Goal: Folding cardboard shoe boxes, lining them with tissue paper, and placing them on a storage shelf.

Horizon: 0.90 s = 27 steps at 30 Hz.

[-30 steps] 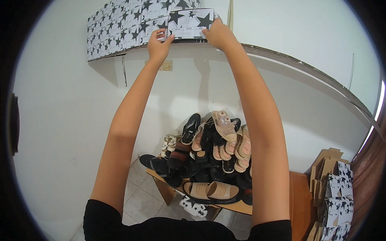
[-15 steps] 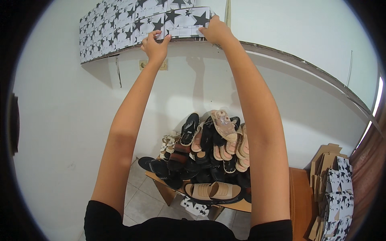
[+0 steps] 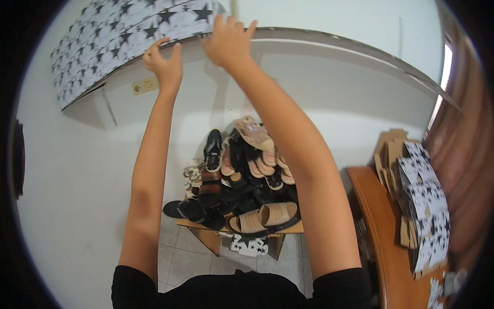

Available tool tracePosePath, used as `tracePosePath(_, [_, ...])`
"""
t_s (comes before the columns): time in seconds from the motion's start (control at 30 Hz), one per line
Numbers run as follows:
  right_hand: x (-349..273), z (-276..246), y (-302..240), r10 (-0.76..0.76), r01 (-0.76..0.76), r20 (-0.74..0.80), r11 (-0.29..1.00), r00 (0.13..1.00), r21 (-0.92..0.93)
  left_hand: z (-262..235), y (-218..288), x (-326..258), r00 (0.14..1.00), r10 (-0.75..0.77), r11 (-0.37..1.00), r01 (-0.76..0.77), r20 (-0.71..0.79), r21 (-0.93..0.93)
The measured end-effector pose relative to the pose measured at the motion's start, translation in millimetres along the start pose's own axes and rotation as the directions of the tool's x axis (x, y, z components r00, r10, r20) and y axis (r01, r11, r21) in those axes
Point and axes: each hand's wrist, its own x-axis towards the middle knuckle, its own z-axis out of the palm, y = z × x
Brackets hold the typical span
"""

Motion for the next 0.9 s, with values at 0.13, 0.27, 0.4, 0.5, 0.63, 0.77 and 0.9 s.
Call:
tracePosePath(0.13, [-63,-25,19,-0.168,0.172,-0.122,0.985,0.978,0.026,-11,73,-44,0.995,-0.086,0.947,0.1,0.057,-0.306])
tracePosePath(0.27, [-143,-75,44,-0.162,0.163,0.086,0.987,0.983,-0.004,-28,134,-99,0.961,-0.229,0.696,0.273,0.155,-0.664])
tracePosePath(0.4, [-230,-141,88,0.057,-0.027,0.243,0.992,0.968,-0.124,-32,198,-168,0.879,-0.272,0.376,0.471,0.391,-0.798])
tracePosePath(0.5, [-296,-209,120,0.405,-0.314,0.381,0.907,0.831,-0.279,-31,243,-223,0.771,-0.204,0.205,0.636,0.603,-0.744])
tracePosePath(0.63, [-391,-304,153,0.713,-0.616,0.342,0.701,0.613,-0.358,-40,321,-306,0.558,-0.033,0.094,0.828,0.829,-0.553])
tracePosePath(0.77, [-484,-389,168,0.886,-0.86,0.212,0.456,0.413,-0.228,-68,406,-379,0.223,0.401,0.092,0.955,0.889,-0.281])
tracePosePath(0.9, [-558,-458,179,0.947,-0.951,0.147,0.299,0.285,-0.081,-84,467,-451,-0.312,0.904,0.343,0.937,0.292,-0.06])
